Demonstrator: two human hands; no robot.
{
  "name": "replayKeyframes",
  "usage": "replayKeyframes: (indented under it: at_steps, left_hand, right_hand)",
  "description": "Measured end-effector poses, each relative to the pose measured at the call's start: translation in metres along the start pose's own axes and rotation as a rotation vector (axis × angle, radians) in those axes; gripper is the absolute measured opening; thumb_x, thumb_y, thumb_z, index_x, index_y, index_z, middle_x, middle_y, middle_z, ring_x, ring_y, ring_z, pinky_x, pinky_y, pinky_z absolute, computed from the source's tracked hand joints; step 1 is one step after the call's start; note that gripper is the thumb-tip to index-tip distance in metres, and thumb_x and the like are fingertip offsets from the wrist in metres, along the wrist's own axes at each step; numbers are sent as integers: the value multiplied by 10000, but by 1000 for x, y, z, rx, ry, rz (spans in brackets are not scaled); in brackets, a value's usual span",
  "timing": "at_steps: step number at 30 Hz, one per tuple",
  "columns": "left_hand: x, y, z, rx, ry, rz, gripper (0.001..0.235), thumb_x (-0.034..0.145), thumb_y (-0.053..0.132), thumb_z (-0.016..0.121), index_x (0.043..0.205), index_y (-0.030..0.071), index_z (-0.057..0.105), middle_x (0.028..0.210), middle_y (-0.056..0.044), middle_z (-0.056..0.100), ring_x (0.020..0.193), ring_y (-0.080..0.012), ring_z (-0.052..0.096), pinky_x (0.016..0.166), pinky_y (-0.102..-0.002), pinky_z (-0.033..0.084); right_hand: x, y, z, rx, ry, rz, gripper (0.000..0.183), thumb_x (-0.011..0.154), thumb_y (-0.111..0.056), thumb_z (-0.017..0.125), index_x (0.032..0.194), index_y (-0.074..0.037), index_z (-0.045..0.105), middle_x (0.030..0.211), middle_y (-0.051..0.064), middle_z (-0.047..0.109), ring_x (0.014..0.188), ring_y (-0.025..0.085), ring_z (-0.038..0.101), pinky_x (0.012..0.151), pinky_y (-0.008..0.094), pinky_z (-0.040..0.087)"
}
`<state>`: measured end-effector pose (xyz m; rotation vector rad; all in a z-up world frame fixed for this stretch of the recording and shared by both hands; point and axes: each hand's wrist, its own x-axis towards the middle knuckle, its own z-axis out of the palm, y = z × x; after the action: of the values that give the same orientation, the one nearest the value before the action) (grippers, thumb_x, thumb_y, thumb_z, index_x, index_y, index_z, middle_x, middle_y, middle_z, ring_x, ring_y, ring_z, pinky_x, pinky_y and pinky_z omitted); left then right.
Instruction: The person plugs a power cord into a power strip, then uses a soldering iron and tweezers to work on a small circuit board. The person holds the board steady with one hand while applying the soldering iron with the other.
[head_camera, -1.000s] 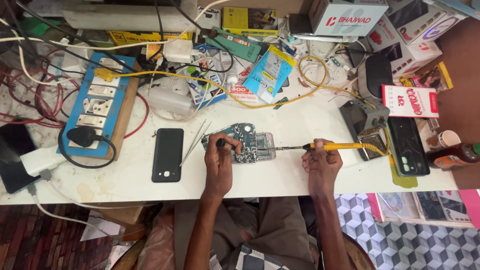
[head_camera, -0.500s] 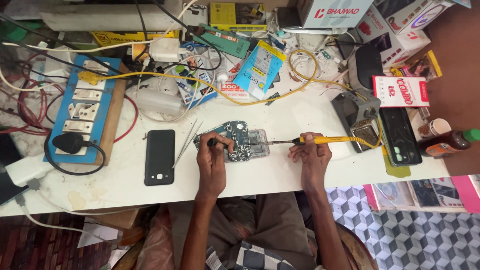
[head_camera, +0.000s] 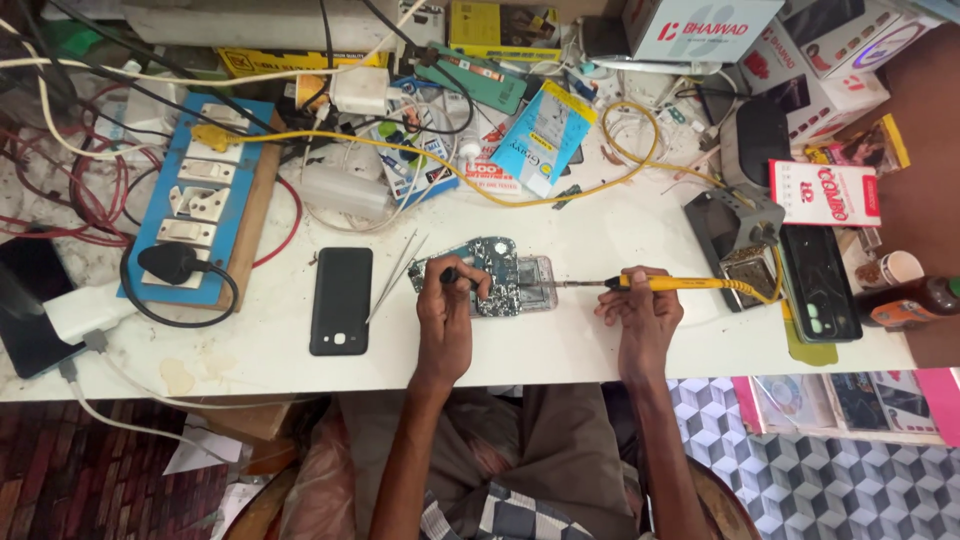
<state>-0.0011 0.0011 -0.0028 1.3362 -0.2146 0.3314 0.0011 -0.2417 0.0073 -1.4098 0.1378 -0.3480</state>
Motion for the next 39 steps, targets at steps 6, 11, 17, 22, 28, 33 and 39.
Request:
replayKeyframes:
  at_steps: [6, 11, 17, 22, 28, 33, 39]
  left_hand:
    - [0, -2, -1, -11, -17, 45, 255, 1159, 326, 389, 1155, 81, 458, 874, -55, 599, 759, -77, 503, 692, -264, 425]
    - [1, -2, 0, -19, -20, 36, 262, 1160, 331, 399, 1174, 79, 465, 886, -56, 598, 760, -82, 492, 702, -272, 423]
    - [0, -1, 1, 6, -10, 52, 280, 1150, 349, 402, 1142, 77, 465, 877, -55, 597, 778, -87, 511, 720, -278, 440]
    - [1, -2, 1, -62, -40, 96, 278, 1178, 345, 399, 1151, 73, 452, 887, -56, 563, 839, -105, 532, 803, -296, 472]
    - [1, 0, 0, -48, -23, 69, 295, 1165, 358, 392, 1169, 72, 464, 881, -52, 582, 815, -98, 530, 748, -276, 454]
    - [2, 2, 0, -27, -17, 13, 263, 1145, 323, 403, 1156, 67, 465, 870, -52, 596, 678, -62, 422, 630, -253, 386]
    - [2, 4, 0, -4, -10, 36, 240, 1153, 299, 413, 1158, 64, 461, 864, -51, 605, 643, -45, 368, 602, -246, 363]
  right_hand:
    - [-1, 0, 1, -4, -13, -23, 237, 1097, -227, 554, 1091, 8, 578, 760, 131, 664, 611, 158, 631, 562, 260, 483]
    - [-6, -3, 3, -65, -15, -97, 231, 1090, -216, 552, 1080, 14, 577, 740, 119, 657, 592, 151, 625, 560, 256, 486]
    - [-12, -9, 8, -209, 48, -137, 227, 1098, -194, 542, 1039, 21, 587, 695, 96, 624, 558, 123, 578, 525, 247, 448]
    - [-12, -20, 18, -247, 54, -214, 191, 1091, -141, 555, 1003, 25, 589, 679, 59, 586, 544, 98, 561, 501, 234, 421]
    - [3, -37, 34, -328, 7, -273, 183, 1092, -92, 558, 966, 37, 590, 649, 35, 558, 519, 80, 514, 496, 223, 397]
    - [0, -41, 45, -322, 39, -301, 179, 1095, -87, 547, 969, 35, 581, 674, 23, 565, 528, 73, 525, 496, 218, 413]
    - [-10, -35, 46, -241, 90, -295, 173, 1109, -109, 541, 998, 23, 559, 686, 38, 552, 530, 74, 518, 493, 219, 400]
